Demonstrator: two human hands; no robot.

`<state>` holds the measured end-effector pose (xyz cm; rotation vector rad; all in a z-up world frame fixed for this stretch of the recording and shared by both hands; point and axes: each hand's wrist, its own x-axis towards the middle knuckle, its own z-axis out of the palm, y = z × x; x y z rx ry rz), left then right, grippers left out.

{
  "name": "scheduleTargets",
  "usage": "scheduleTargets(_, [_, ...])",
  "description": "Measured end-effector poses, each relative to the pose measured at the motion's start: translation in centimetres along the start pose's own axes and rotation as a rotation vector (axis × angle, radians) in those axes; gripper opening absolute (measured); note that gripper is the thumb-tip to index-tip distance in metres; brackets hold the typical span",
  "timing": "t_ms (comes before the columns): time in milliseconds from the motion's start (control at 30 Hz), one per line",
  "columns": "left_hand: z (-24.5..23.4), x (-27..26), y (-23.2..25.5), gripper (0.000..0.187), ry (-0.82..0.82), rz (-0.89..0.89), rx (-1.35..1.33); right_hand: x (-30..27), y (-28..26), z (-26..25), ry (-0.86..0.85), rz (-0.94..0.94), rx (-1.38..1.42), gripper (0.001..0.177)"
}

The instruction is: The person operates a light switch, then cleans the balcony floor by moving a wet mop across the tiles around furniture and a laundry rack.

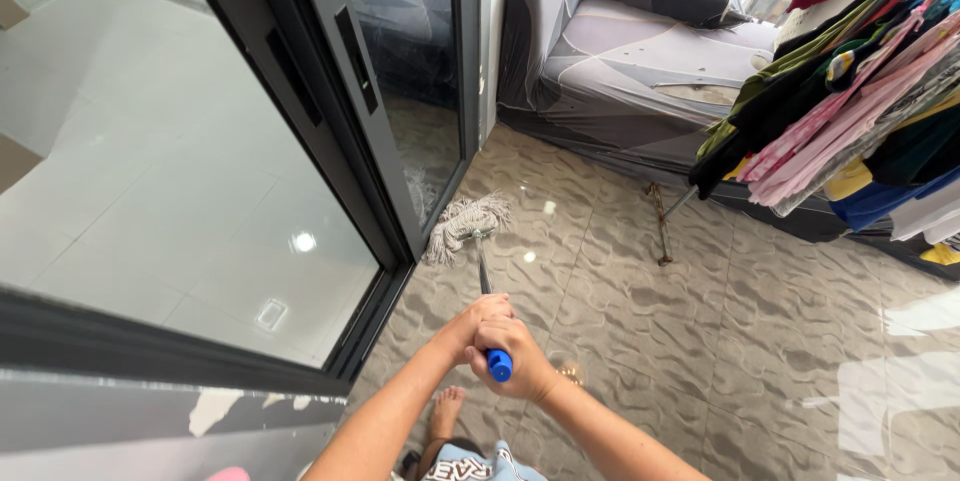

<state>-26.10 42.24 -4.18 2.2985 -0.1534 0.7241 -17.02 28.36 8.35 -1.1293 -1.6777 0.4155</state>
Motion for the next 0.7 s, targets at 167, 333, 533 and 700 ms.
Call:
scheduleTargets(167, [-2.2,0.8,-4.3,0.022,-0.089,-0.036,-0.001,2.8,2.3,2.3,0.186,0.127,-0.091,0.022])
scheduleTargets(333, [-3.6,0.7,-12.5,0.014,-0.302,0.048,0.119,6.9,5.1,5.3,0.303,0.115,-0.179,0.022])
scheduleTargets(533, [-6.0,-2.2,-21.9,0.028,-0.097,-0.238,0.064,13.0,10.5,10.0,0.331,0.165,-0.171,0.021])
scheduleTargets(700, [-10.0,-3.3,-22.9,0.067,-0.074,-0.627,0.374,17.6,18.2,10.7,0.409,0.141,-0.345,0.014])
